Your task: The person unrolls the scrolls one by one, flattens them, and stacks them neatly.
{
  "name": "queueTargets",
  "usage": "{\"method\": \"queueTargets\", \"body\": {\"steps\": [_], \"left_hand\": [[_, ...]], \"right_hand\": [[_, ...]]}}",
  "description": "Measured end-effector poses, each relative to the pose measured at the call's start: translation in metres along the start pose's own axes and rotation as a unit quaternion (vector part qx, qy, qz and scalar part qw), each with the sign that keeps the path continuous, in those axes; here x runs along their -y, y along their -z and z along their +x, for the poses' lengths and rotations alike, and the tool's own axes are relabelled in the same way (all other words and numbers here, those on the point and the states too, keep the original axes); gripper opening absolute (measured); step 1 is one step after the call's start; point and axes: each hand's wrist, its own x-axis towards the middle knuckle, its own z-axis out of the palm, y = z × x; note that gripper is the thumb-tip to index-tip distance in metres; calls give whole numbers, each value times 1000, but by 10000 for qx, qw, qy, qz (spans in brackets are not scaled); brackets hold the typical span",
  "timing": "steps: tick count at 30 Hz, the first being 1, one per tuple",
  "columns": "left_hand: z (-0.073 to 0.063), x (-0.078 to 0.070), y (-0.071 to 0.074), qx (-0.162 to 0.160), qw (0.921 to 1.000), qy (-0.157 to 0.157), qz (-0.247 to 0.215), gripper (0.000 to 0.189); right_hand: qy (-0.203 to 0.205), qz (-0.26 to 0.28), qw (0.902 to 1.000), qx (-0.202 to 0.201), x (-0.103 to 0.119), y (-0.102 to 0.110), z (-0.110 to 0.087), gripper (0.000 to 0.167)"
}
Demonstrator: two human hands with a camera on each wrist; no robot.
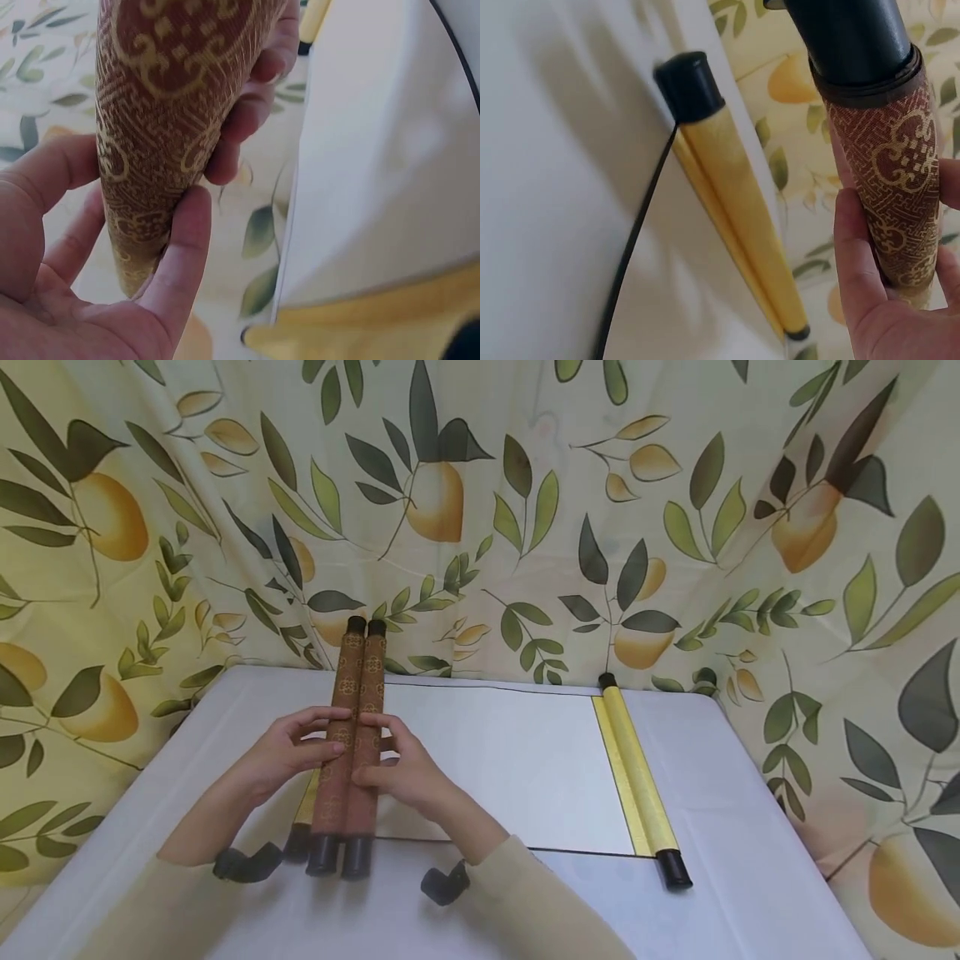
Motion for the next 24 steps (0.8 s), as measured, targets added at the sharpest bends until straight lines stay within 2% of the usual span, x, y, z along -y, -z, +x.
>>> {"method": "queueTargets", "body": {"steps": [6, 14, 24], "left_hand": [[15, -5, -28, 153, 9999, -59, 17, 53], [32, -11, -56, 352, 9993, -99, -86, 51], [42, -13, -86, 488, 9984, -227, -171, 52]], "right_hand": [[-6, -88, 9998, -194, 0, 22, -20, 73], [-40, -81, 9991, -418, -1, 46, -39, 73], [23, -48, 9980, -630, -6, 68, -62, 73]]}}
